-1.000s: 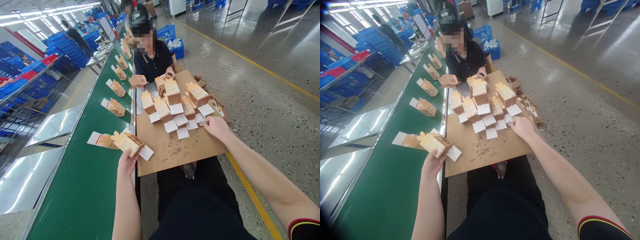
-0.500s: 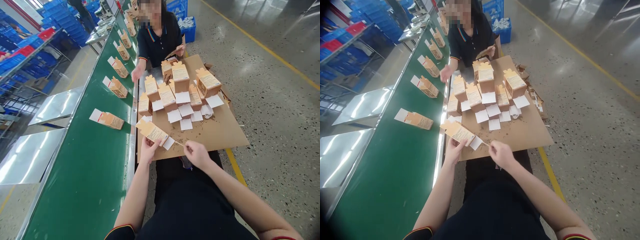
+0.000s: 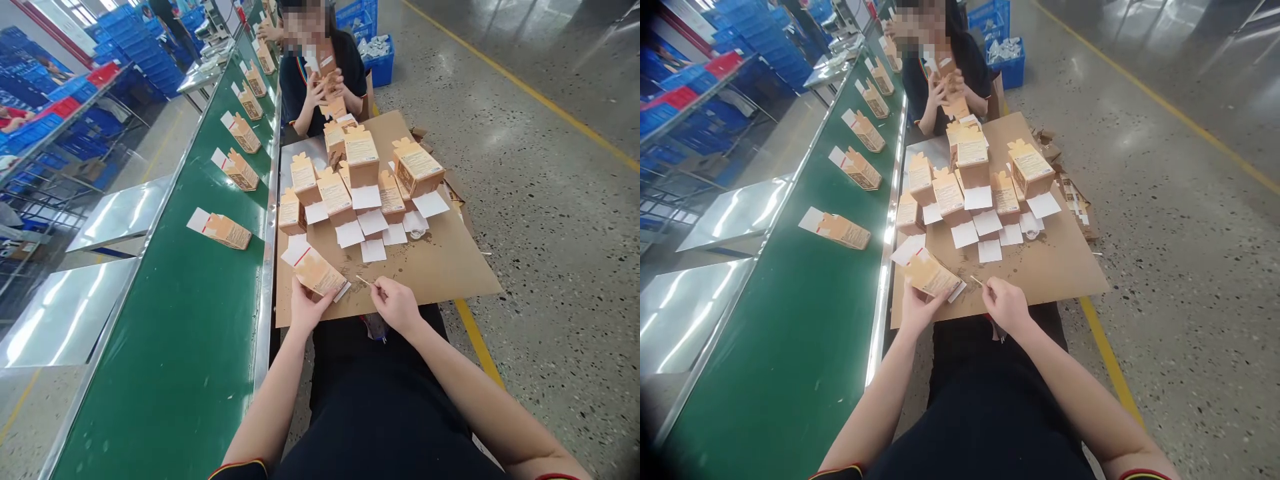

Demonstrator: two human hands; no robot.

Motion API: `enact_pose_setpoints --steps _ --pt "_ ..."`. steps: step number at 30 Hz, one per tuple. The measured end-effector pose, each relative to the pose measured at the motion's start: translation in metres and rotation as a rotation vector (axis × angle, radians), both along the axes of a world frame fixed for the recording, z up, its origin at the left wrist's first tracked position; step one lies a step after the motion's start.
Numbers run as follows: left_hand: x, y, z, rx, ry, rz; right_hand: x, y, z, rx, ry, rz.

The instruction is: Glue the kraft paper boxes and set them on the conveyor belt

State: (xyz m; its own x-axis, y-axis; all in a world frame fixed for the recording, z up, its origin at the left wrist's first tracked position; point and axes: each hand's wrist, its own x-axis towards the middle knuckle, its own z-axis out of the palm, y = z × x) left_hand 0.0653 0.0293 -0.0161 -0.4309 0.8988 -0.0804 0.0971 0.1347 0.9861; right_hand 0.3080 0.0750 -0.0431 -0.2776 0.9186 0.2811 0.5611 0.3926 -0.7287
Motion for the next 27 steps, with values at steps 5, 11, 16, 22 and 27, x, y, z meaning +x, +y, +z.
enact_pose_setpoints --steps 5,11,16,22,27 --pt "0.009 -0.016 -0.001 -0.06 0.279 -0.003 0.017 -0.001 0.006 -0.034 0.05 -0.083" --pt "0.008 -0.014 0.002 -0.135 0.403 0.0 0.024 -0.009 0.015 -0.043 0.075 -0.11" --pt "0.015 -0.007 0.001 -0.13 0.421 -0.004 0.015 -0.011 0.019 -0.042 0.104 -0.045" --pt "-0.049 -0.019 0.009 -0.033 0.373 0.262 0.034 -0.008 0.027 -0.039 0.136 -0.084" --pt "-0.179 -0.049 0.024 0.029 0.333 0.669 0.061 -0.002 0.031 -0.013 0.17 -0.225"
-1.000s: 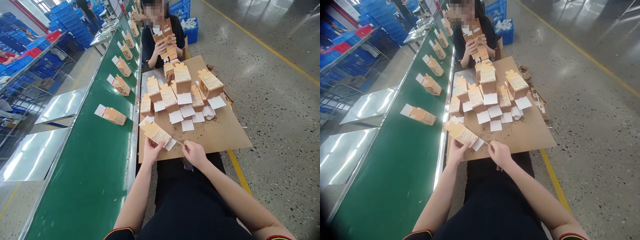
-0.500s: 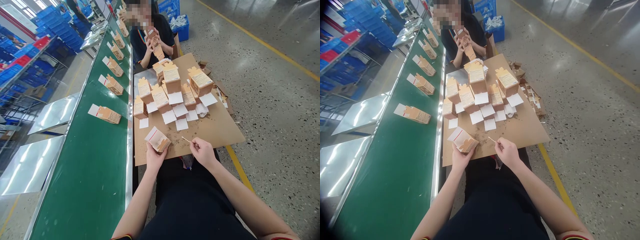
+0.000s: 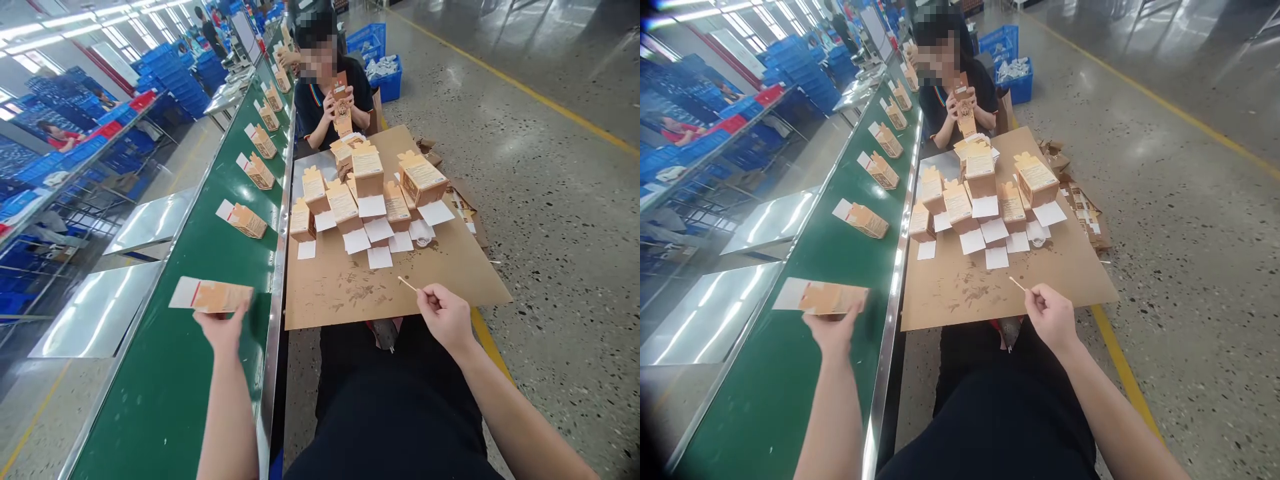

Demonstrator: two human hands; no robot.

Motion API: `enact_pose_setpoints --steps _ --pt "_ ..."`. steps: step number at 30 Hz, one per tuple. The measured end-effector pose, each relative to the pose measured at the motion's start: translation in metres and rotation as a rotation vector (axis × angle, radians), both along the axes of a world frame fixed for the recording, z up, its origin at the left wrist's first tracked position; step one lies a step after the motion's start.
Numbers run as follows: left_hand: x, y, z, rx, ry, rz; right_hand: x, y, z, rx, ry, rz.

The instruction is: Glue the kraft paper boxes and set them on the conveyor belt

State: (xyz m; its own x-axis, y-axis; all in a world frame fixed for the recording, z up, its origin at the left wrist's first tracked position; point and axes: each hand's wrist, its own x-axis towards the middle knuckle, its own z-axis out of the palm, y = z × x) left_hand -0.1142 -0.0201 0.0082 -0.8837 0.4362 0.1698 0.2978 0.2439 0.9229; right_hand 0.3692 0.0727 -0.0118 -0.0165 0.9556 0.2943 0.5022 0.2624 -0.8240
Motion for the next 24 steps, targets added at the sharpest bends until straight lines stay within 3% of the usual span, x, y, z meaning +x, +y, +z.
enact_pose_setpoints --steps 2,5,7,10,12,15,19,21,23,24 --pt "-0.035 -0.009 0.001 -0.052 -0.064 0.075 0.004 0.005 0.001 -0.004 0.007 -0.024" --pt "-0.048 -0.019 -0.006 -0.133 -0.151 0.097 0.009 0.011 0.003 -0.005 0.005 -0.057" --pt "-0.036 -0.029 -0.015 -0.146 -0.127 0.16 0.018 0.011 0.005 0.0 -0.018 -0.1" --pt "-0.004 -0.041 -0.029 -0.086 0.102 0.279 0.042 0.006 0.009 0.001 -0.072 -0.189" --pt "0.017 -0.035 -0.033 0.001 0.229 0.178 0.058 0.003 0.012 -0.006 -0.101 -0.235" --pt "0.042 0.018 -0.025 0.077 0.137 -0.102 0.069 0.004 0.015 -0.016 -0.116 -0.268" --pt "0.061 0.143 0.008 -0.098 -0.16 -0.261 0.058 0.011 0.017 -0.005 -0.091 -0.238" --pt "0.068 0.197 0.02 -0.202 -0.207 -0.322 0.05 0.011 0.017 -0.004 -0.078 -0.213" --pt "0.075 0.227 0.025 -0.287 -0.218 -0.369 0.046 0.008 0.017 -0.003 -0.078 -0.209" --pt "0.078 0.23 0.025 -0.317 -0.216 -0.386 0.045 0.006 0.016 -0.001 -0.079 -0.214"
